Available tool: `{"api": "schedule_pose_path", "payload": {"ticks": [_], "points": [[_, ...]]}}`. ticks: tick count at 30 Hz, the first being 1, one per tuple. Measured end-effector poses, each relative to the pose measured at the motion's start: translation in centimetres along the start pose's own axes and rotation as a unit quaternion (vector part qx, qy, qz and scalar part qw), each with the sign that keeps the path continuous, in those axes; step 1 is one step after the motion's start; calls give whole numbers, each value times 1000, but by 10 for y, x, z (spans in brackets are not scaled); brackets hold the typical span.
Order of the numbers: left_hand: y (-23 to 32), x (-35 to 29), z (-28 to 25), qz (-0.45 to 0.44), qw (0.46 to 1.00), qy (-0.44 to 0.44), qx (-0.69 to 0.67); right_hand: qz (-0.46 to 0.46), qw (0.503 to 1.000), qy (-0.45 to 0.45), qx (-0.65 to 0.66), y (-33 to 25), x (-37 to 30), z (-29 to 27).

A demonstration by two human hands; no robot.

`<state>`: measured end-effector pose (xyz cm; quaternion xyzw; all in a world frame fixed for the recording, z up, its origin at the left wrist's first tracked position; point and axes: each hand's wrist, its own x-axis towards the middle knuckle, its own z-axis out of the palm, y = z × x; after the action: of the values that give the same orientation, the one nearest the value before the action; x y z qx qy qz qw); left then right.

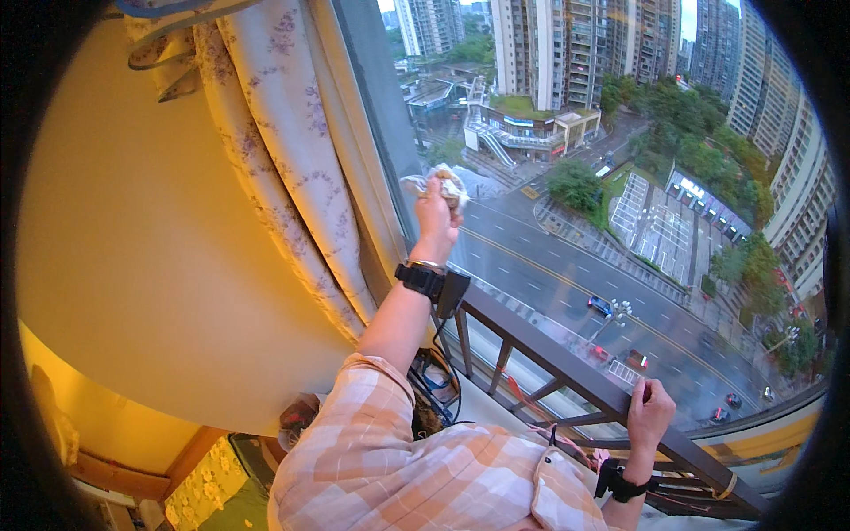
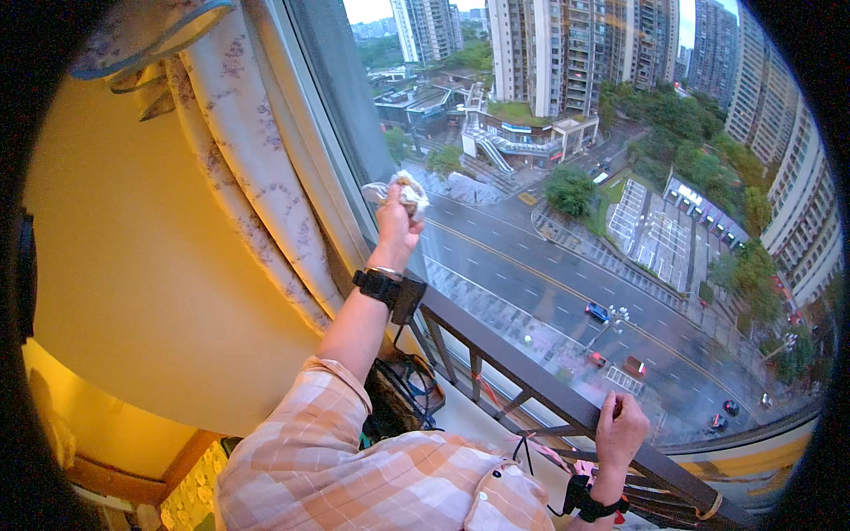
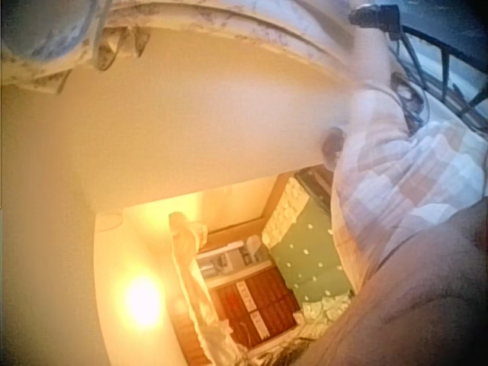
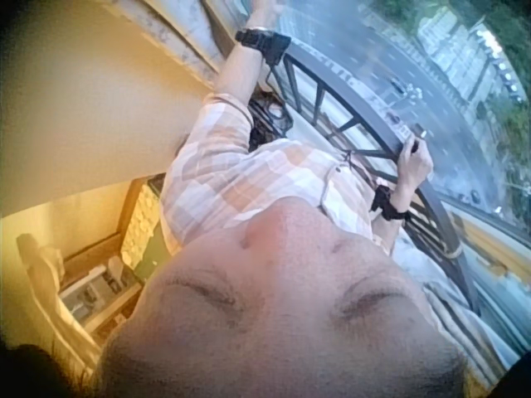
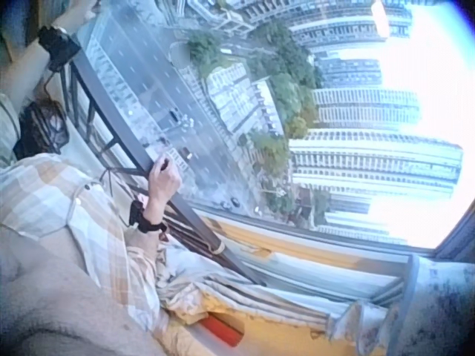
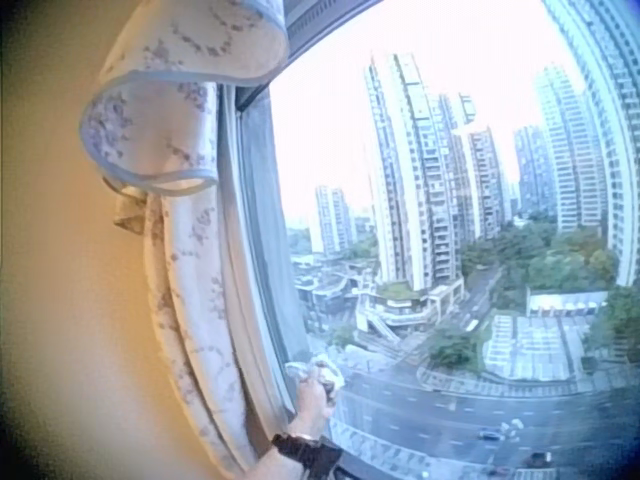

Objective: The person wipes a large window pane with a cloth, moving the cloth in circular and vertical motions across the glass. The person occasionally adjusts the cloth and continues wiping different sections of the window.

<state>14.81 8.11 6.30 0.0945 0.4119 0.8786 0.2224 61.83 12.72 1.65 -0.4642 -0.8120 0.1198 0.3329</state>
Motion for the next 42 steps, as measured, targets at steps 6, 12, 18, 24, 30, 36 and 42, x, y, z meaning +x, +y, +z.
{"api": "schedule_pose_path", "payload": {"ticks": [6,12,18,24,30,36,42], "points": [[54,16,46,86,992,-78,-43,-27,999,12,-15,-2,1,-1],[68,43,25,120,991,-53,-10,-9,1000,14,-4,0,-1,0],[21,70,-34,21,994,103,30,-8,1000,15,-3,1,-1,1],[52,63,-2,53,992,115,17,-18,1000,22,-12,0,0,0],[119,44,83,189,981,-26,20,-16,999,9,-27,-1,0,-2],[91,50,45,185,982,5,37,1,1000,7,-7,-2,-1,-1],[79,100,-7,127,987,86,40,-10,1000,10,-11,1,-2,-1]]}}
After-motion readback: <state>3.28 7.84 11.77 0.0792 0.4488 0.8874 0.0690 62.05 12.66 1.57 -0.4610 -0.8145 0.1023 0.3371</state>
